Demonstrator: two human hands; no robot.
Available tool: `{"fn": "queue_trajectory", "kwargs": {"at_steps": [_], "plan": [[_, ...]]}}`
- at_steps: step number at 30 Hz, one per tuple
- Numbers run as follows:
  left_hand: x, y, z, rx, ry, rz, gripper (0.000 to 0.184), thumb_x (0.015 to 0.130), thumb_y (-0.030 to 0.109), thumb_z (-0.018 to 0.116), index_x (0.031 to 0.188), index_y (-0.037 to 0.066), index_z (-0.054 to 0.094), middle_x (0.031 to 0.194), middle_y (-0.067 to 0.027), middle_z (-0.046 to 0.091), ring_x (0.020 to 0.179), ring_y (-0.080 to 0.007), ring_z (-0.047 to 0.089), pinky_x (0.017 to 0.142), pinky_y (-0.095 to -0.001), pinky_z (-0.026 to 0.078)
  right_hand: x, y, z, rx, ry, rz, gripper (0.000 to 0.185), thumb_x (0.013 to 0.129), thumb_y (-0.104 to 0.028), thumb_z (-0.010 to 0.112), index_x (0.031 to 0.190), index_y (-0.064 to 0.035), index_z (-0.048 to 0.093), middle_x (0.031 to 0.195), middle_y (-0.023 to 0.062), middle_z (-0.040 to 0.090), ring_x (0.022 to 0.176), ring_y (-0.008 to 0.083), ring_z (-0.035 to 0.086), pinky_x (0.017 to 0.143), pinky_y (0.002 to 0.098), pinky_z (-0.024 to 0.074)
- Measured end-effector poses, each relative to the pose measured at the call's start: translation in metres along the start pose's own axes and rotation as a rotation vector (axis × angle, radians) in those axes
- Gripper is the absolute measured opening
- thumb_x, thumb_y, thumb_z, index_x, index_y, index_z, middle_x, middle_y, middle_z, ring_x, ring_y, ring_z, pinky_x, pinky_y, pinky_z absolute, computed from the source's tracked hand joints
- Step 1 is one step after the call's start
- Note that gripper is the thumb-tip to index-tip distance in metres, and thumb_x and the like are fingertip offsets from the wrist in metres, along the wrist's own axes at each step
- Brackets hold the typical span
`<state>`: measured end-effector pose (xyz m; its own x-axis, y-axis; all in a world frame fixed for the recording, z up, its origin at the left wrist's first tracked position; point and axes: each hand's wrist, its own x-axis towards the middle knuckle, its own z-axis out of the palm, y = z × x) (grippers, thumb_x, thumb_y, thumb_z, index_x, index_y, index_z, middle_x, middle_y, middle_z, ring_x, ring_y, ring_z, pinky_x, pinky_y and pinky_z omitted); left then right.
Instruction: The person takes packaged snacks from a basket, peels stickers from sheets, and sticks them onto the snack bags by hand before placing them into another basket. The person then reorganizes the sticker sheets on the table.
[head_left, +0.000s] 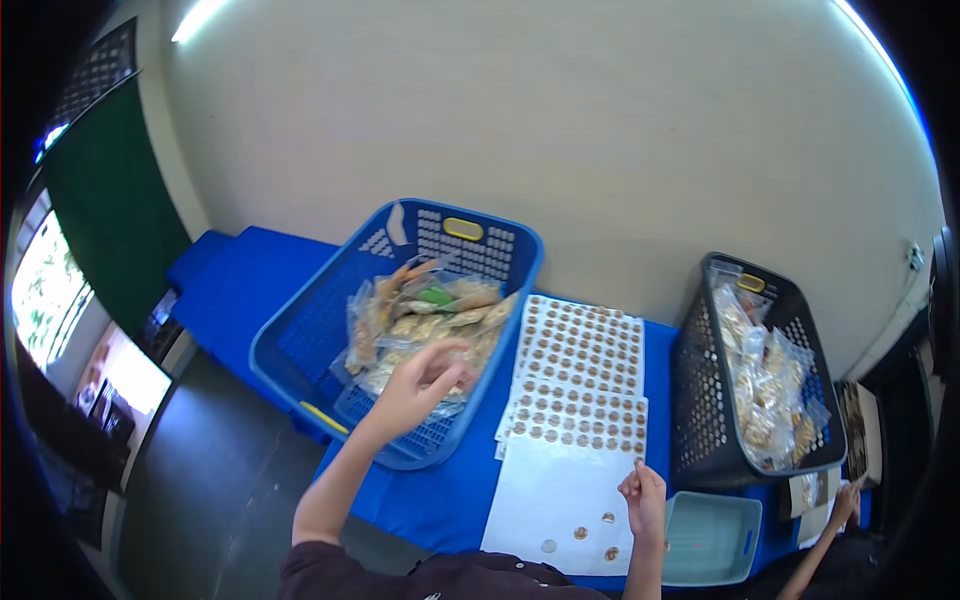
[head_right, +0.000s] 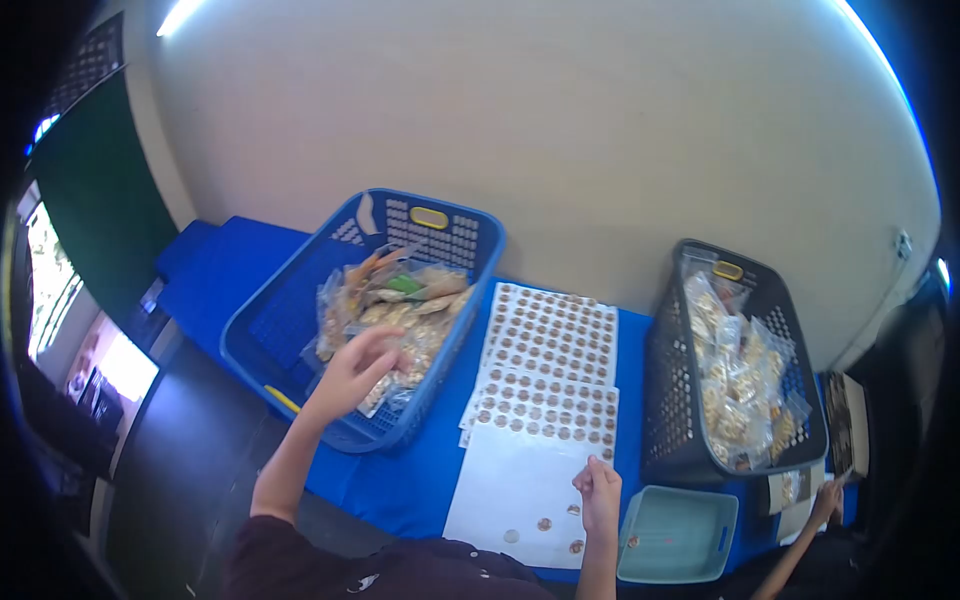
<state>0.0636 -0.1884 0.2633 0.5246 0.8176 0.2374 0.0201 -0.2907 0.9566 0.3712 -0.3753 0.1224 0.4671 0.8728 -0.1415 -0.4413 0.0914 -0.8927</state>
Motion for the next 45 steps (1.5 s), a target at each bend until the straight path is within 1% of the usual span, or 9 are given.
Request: {"fn": "queue_trajectory", "kwargs": {"at_steps": [4,8,10,12,17,23,27,39,45], "plan": [[0.084,-0.06,-0.024,0.504,0.06,0.107,0.028,0.083,0.018,0.049,0.1,-0.003,0.052,0.081,-0.0141,0.063,0.076,-0.0204,0.062,0.069,-0.0302,0.048,0.0,0.009,0.013,-0.022,0.017,0.084,0.03,0.087,-0.016,0.05,0.06,-0.007,0.045,0.056,-0.0001,0.04,0.054,0.0099,0.04,0.055,0.0259,0.0365],[0.122,-0.204,-0.059,1.223,-0.105,-0.26,0.027,0.079,0.018,0.05,0.097,0.001,0.059,0.095,-0.0163,0.062,0.088,-0.0264,0.061,0.07,-0.0365,0.048,0.0,0.008,0.02,-0.062,0.002,0.041,0.027,0.088,-0.017,0.049,0.063,-0.0076,0.044,0.057,0.0004,0.043,0.053,0.0113,0.043,0.055,0.0259,0.0388],[0.107,-0.248,-0.065,1.329,-0.183,-0.572,0.028,0.077,0.018,0.052,0.101,0.007,0.061,0.104,-0.0128,0.06,0.097,-0.0266,0.058,0.076,-0.0442,0.046,-0.003,0.009,0.017,-0.065,0.033,0.035,0.027,0.088,-0.017,0.049,0.064,-0.0074,0.045,0.058,0.0005,0.043,0.054,0.0115,0.044,0.055,0.026,0.0392],[0.08,-0.305,-0.069,1.574,-0.447,-0.658,0.032,0.077,0.02,0.051,0.107,0.01,0.06,0.112,-0.0083,0.057,0.112,-0.0265,0.048,0.087,-0.0485,0.036,-0.007,0.011,0.011,-0.055,0.079,0.043,0.027,0.088,-0.017,0.049,0.063,-0.0069,0.045,0.058,0.0007,0.043,0.054,0.0114,0.043,0.055,0.0261,0.0387],[0.032,-0.326,-0.062,1.359,-0.793,-0.806,0.033,0.078,0.02,0.051,0.107,0.01,0.06,0.112,-0.008,0.057,0.113,-0.0262,0.047,0.088,-0.0481,0.035,-0.022,0.029,-0.012,0.004,0.164,0.106,0.025,0.088,-0.018,0.049,0.066,-0.008,0.046,0.058,0.0003,0.044,0.055,0.0116,0.044,0.055,0.0264,0.0396],[0.034,-0.303,-0.037,0.951,-0.747,-0.777,0.033,0.078,0.02,0.05,0.108,0.01,0.06,0.113,-0.0075,0.057,0.114,-0.0258,0.045,0.089,-0.0477,0.033,-0.046,0.04,-0.025,0.105,0.357,0.091,0.027,0.088,-0.02,0.049,0.064,-0.0078,0.045,0.058,0.0001,0.041,0.055,0.011,0.041,0.055,0.0262,0.0372],[0.04,-0.294,-0.037,0.932,-0.702,-0.776,0.033,0.078,0.02,0.05,0.108,0.01,0.059,0.113,-0.0073,0.057,0.115,-0.0256,0.044,0.089,-0.0473,0.032,-0.055,0.052,-0.04,0.119,0.361,0.145,0.026,0.088,-0.021,0.049,0.065,-0.0088,0.045,0.058,-0.0003,0.042,0.055,0.0108,0.041,0.055,0.0259,0.0374],[0.071,-0.263,-0.068,1.757,-0.337,-0.85,0.033,0.079,0.02,0.049,0.11,0.01,0.059,0.114,-0.0065,0.057,0.117,-0.0248,0.041,0.091,-0.0464,0.028,-0.033,0.051,-0.038,0.076,0.28,0.131,0.026,0.088,-0.02,0.05,0.064,-0.0087,0.046,0.057,-0.0002,0.043,0.053,0.0108,0.043,0.054,0.0257,0.0383],[0.096,-0.233,-0.117,1.977,0.049,-0.489,0.025,0.08,0.018,0.048,0.098,0.013,0.064,0.101,-0.0033,0.061,0.106,-0.0212,0.046,0.088,-0.0412,0.027,-0.028,0.055,-0.029,0.034,0.217,0.168,0.026,0.087,-0.019,0.051,0.065,-0.0075,0.046,0.057,-0.0001,0.044,0.053,0.0103,0.043,0.054,0.025,0.0382]]}}
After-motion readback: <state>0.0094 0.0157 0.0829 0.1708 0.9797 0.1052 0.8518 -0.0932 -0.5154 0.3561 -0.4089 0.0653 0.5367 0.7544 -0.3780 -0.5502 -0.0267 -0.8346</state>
